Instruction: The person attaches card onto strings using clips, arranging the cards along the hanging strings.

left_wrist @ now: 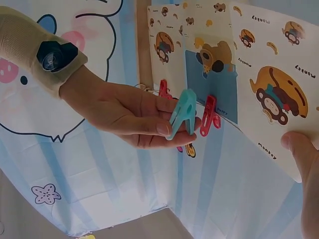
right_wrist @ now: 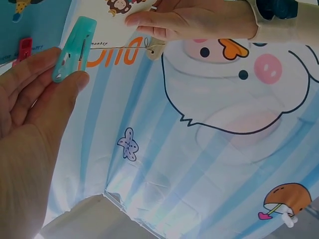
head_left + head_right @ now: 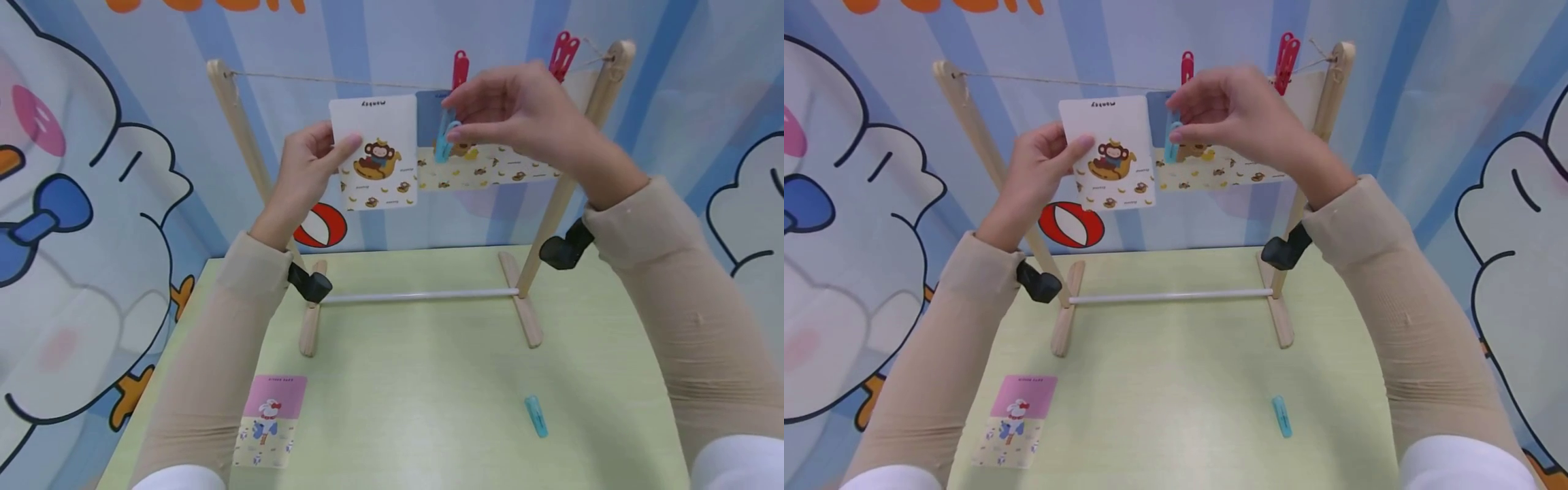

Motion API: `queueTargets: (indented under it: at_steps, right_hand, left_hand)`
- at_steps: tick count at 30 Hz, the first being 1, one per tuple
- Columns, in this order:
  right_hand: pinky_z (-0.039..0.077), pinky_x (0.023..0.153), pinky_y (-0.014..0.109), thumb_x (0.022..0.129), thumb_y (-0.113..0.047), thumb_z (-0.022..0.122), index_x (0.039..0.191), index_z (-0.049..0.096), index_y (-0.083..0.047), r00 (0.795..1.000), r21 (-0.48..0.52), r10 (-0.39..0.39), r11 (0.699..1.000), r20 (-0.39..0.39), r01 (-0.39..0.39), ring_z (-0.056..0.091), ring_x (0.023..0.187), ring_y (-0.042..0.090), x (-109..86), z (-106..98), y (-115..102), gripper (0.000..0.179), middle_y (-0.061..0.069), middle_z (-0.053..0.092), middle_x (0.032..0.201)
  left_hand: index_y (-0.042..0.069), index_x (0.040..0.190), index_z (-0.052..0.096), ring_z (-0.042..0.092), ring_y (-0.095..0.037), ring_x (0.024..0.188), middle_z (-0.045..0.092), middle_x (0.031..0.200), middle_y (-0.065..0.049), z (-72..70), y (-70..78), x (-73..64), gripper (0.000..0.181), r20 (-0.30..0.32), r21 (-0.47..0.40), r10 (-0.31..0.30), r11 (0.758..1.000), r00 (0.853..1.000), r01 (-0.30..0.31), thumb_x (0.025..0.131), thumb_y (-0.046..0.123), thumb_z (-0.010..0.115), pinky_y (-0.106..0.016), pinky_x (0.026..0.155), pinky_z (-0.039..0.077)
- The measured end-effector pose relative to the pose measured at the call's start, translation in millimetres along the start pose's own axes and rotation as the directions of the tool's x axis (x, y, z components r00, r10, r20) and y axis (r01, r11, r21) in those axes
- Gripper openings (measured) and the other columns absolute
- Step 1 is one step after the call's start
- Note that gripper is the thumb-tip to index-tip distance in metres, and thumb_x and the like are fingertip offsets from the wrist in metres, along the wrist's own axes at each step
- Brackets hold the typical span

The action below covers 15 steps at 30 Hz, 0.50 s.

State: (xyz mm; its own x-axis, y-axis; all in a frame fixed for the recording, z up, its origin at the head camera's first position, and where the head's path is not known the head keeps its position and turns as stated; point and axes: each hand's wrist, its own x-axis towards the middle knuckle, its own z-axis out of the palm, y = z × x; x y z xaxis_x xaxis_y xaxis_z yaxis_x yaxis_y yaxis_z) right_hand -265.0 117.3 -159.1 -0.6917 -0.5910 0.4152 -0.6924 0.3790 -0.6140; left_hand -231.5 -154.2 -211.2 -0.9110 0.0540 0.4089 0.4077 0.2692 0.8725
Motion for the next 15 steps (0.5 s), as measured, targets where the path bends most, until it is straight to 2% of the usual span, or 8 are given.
queueTargets:
  at_steps: [5,9,15]
  right_hand:
    - [0.047,0.082,0.023,0.081,-0.016,0.069,0.114,0.062,-0.008,0.999,-0.019,-0.026,1.0,-0.034,0.025,0.06,0.091,0.013,9.9,-3,-9,0.034,0.003,0.063,0.105]
    - [0.046,0.086,0.025,0.083,-0.016,0.067,0.115,0.062,-0.007,0.998,-0.027,-0.026,0.999,-0.066,0.024,0.058,0.093,0.013,17.1,-4,-14,0.034,0.004,0.062,0.107]
    - [0.045,0.089,0.025,0.082,-0.019,0.068,0.117,0.062,-0.008,0.992,0.013,0.025,1.0,-0.123,-0.024,0.057,0.096,0.015,27.7,-5,-22,0.036,0.006,0.061,0.11]
  left_hand:
    - [0.006,0.114,0.061,0.061,-0.02,0.088,0.066,0.102,-0.009,1.3,-1.7,6.8,0.03,-0.012,-0.002,-0.023,1.0,1.0,0.023,0.089,0.023,0.06,-0.026,0.076,0.048]
    - [0.008,0.114,0.062,0.06,-0.02,0.086,0.066,0.101,-0.008,-0.9,-13.9,16.0,0.032,-0.031,-0.01,-0.028,1.0,0.999,0.027,0.088,0.026,0.06,-0.026,0.071,0.046]
    - [0.009,0.114,0.062,0.062,-0.02,0.089,0.066,0.102,-0.007,-4.5,-29.4,25.6,0.034,-0.05,-0.035,-0.026,0.999,0.998,0.025,0.087,0.029,0.062,-0.028,0.078,0.05]
